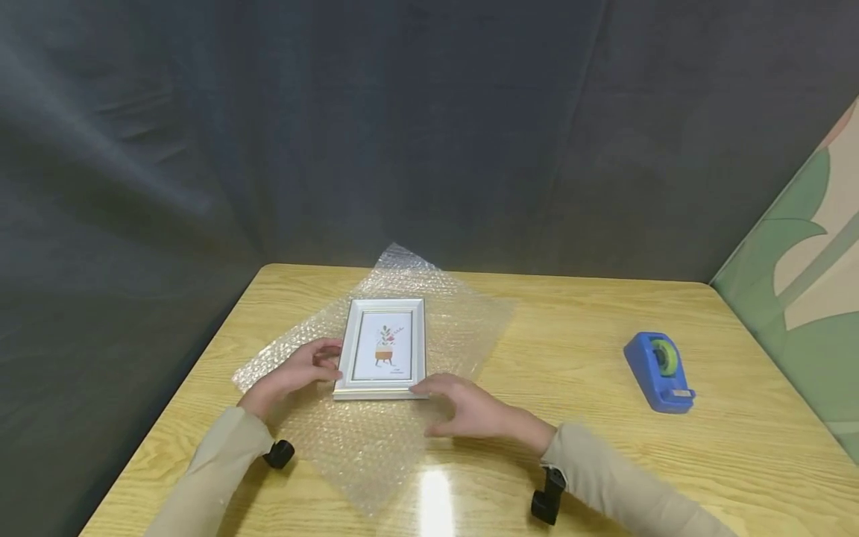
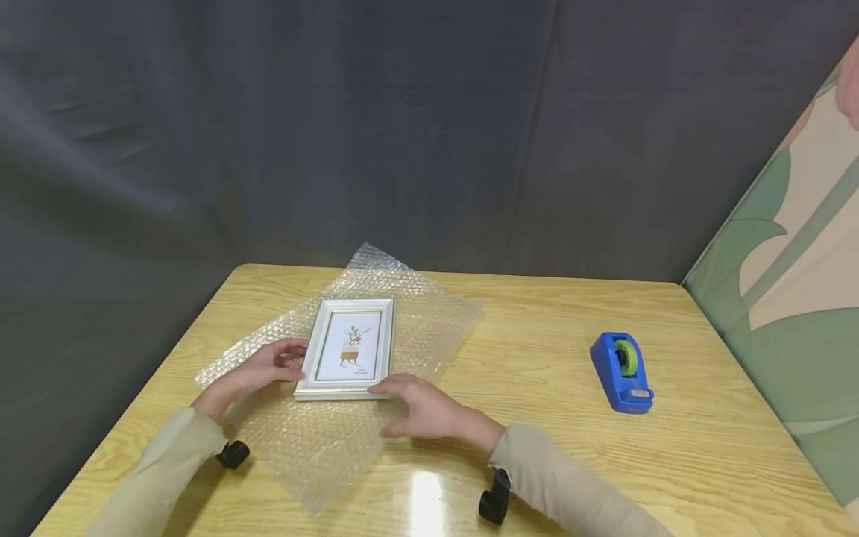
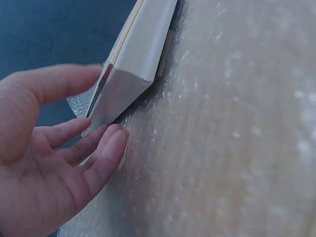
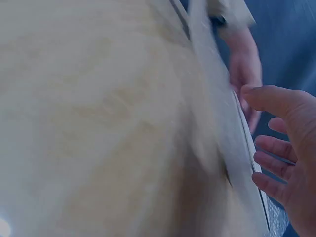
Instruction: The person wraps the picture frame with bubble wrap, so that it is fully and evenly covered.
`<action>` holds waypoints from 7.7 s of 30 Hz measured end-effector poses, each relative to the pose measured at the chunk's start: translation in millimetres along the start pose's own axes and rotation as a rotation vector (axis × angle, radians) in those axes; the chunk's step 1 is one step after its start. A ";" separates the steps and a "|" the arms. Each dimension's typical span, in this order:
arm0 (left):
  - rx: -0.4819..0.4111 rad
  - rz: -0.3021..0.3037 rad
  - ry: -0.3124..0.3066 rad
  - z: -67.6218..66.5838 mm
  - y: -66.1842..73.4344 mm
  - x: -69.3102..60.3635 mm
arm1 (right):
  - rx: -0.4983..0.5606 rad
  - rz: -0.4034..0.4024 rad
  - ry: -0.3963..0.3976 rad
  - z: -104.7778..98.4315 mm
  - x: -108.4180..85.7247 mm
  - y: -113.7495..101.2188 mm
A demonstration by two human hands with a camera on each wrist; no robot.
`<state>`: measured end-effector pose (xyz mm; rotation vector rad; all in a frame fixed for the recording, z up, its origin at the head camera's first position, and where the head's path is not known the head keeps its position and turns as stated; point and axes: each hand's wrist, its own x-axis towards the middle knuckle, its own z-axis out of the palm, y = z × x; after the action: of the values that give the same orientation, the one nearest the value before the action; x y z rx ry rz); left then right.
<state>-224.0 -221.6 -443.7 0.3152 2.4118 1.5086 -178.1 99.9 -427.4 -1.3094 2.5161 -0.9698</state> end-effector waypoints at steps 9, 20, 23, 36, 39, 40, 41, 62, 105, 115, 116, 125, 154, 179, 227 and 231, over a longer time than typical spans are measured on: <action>0.070 -0.012 0.052 -5.1 3.5 15.6 | -0.114 -0.123 -0.053 19.5 -9.1 -13.2; 0.092 -0.038 0.009 -8.8 3.8 18.3 | -0.019 -0.326 0.107 33.8 5.9 -20.7; 0.093 -0.019 -0.009 -9.6 2.6 17.6 | 0.023 -0.339 0.155 33.6 7.4 -24.6; 0.077 -0.004 -0.003 26.4 15.6 15.9 | 0.237 -0.297 0.296 -1.2 -20.4 -45.6; 0.066 0.017 -0.016 36.9 20.0 16.0 | 0.247 -0.276 0.309 -2.4 -28.1 -36.2; 0.063 0.024 -0.019 40.1 21.4 16.3 | 0.248 -0.268 0.315 -2.2 -30.5 -32.6; 0.062 0.031 -0.021 42.9 22.9 16.5 | 0.248 -0.262 0.318 -2.1 -32.7 -29.5; 0.066 0.092 -0.108 57.5 45.8 17.8 | 0.226 -0.046 0.502 -31.7 -33.5 -40.4; 0.070 0.005 -0.016 70.9 47.5 25.3 | 0.084 0.367 0.641 9.2 -13.6 32.6; 0.193 0.004 0.060 77.3 48.7 25.9 | 0.035 0.389 0.665 6.9 -13.9 35.6; 0.199 -0.002 0.063 77.6 48.8 26.1 | 0.042 0.404 0.654 5.9 -13.7 35.6; 0.202 -0.012 0.047 83.9 51.7 23.6 | 0.077 0.483 0.559 0.1 -19.4 31.8; 0.209 0.032 0.032 87.0 48.0 22.7 | 0.075 0.403 0.437 -95.2 24.6 118.9; 0.226 0.029 0.024 88.1 54.5 20.1 | -0.069 0.409 0.401 -92.0 45.8 148.8; 0.192 0.010 0.045 82.6 47.5 20.4 | -0.017 0.052 0.466 -58.8 45.2 62.5; 0.185 0.010 0.050 81.4 48.6 19.2 | 0.008 0.027 0.414 -48.9 35.2 59.2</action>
<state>-212.0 -125.9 -436.1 0.3311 2.5983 1.3146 -259.6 120.4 -419.3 -1.1676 2.8078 -1.3657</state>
